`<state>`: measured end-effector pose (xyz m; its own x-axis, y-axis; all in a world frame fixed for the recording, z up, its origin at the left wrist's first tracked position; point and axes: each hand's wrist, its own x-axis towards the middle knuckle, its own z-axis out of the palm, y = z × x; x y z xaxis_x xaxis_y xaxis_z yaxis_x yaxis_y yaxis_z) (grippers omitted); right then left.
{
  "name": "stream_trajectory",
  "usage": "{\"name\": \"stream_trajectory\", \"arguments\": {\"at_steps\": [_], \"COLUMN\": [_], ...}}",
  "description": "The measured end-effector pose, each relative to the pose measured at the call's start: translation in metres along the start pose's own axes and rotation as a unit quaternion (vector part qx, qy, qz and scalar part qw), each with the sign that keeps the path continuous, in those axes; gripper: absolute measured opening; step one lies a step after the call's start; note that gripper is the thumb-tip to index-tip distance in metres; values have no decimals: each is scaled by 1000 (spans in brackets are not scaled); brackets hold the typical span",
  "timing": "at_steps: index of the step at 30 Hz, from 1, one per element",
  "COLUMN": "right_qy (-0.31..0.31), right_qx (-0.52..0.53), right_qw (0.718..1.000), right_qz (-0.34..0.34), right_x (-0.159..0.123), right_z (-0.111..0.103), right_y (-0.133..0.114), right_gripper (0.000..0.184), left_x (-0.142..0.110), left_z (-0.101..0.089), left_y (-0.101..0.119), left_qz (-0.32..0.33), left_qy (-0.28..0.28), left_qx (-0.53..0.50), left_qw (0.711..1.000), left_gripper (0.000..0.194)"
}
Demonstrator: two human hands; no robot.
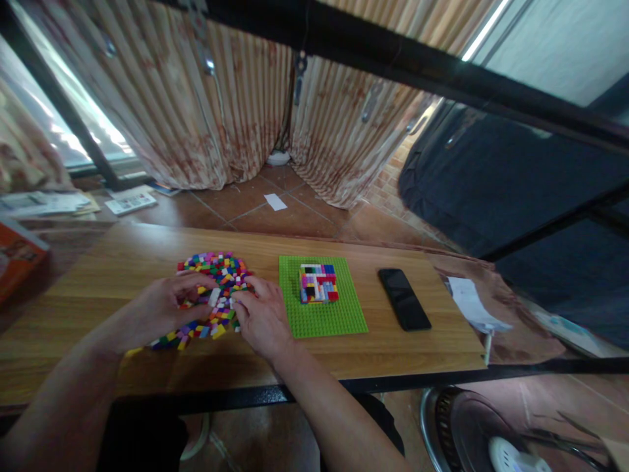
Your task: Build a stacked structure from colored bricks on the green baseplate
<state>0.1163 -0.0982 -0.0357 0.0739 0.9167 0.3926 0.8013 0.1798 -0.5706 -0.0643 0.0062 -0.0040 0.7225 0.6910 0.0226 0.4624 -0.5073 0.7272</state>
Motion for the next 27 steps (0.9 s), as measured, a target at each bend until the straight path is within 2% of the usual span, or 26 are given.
{"name": "stream_trajectory", "arguments": {"at_steps": [4, 7, 12, 16, 19, 21, 27], "right_qy": [19, 22, 22, 31, 43, 45, 41], "right_qx": [79, 156, 255, 297, 300, 285, 154], "right_qw": [996, 985, 960, 941, 936, 942, 984], "right_qz": [27, 67, 116, 159, 177, 171, 84], "right_x": [2, 3, 2, 3, 2, 2, -3], "right_z": [-3, -5, -4, 1, 2, 1, -12], "right_y": [-4, -8, -14, -12, -10, -10, -11], "right_gripper": [18, 18, 18, 16, 14, 14, 18], "left_x": [1, 2, 5, 8, 11, 12, 10], "left_z": [2, 5, 14, 27, 34, 37, 40], "left_y": [13, 16, 17, 21, 24, 27, 29], "left_qz": [6, 19, 28, 36, 32, 32, 48], "left_qy": [-36, -40, -38, -2, 25, 23, 10], "left_qx": [-127, -174, -196, -158, -119, -109, -135], "left_qw": [991, 984, 980, 987, 992, 993, 990], "left_gripper": [24, 25, 25, 20, 19, 17, 15]}}
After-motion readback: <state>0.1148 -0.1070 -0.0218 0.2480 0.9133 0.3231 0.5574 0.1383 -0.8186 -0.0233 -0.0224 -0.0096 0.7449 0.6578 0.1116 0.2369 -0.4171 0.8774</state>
